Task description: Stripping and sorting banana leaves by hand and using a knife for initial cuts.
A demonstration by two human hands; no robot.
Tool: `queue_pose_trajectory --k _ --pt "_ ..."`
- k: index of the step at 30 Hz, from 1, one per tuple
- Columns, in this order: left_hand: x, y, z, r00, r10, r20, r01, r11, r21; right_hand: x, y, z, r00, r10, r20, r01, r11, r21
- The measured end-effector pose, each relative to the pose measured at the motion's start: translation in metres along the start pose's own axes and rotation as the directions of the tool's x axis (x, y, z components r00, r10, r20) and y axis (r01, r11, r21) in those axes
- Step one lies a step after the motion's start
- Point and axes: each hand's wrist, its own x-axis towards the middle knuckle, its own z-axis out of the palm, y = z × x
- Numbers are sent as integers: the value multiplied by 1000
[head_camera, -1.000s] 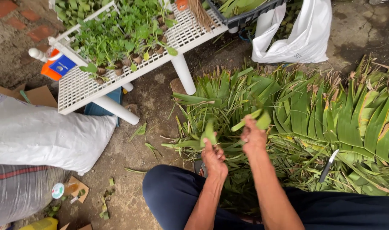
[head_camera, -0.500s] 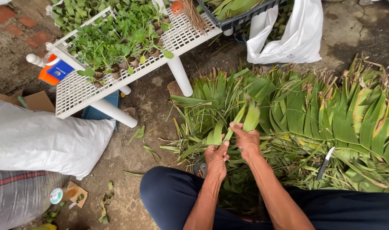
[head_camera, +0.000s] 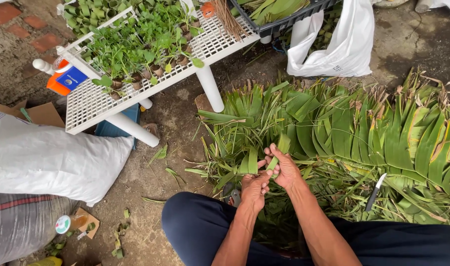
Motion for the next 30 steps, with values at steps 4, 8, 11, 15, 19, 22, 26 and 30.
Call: queue_pose_trajectory --k 4,8,11,15,19,22,26,30 --pt "20 -27 -17 1000 8 -29 -8 1000 11 -2 0 9 983 -169 -72 160 980 -115" --pt "14 -18 -8 999 26 -29 -26 1000 13 5 5 18 949 -287 -134 254 942 -219" --pt "32 -36 -21 999 30 -38 -31 999 -25 17 8 4 926 -351 -142 307 916 -258" --pt "-46 66 42 991 -104 -79 106 994 23 3 -19 8 940 -270 -208 174 905 -387" --pt "-20 35 18 994 -78 -74 79 997 10 0 -12 -15 941 -181 -285 27 882 -470" --pt "-11 22 11 993 -97 -70 99 994 35 -2 5 -32 946 -126 -297 -38 870 -491" --pt "-24 32 18 988 -143 -53 148 984 102 14 29 -62 962 -90 -256 -55 859 -509" --pt "-8 18 0 992 -124 -12 124 992 -6 27 23 -83 976 -75 -203 -48 839 -543"
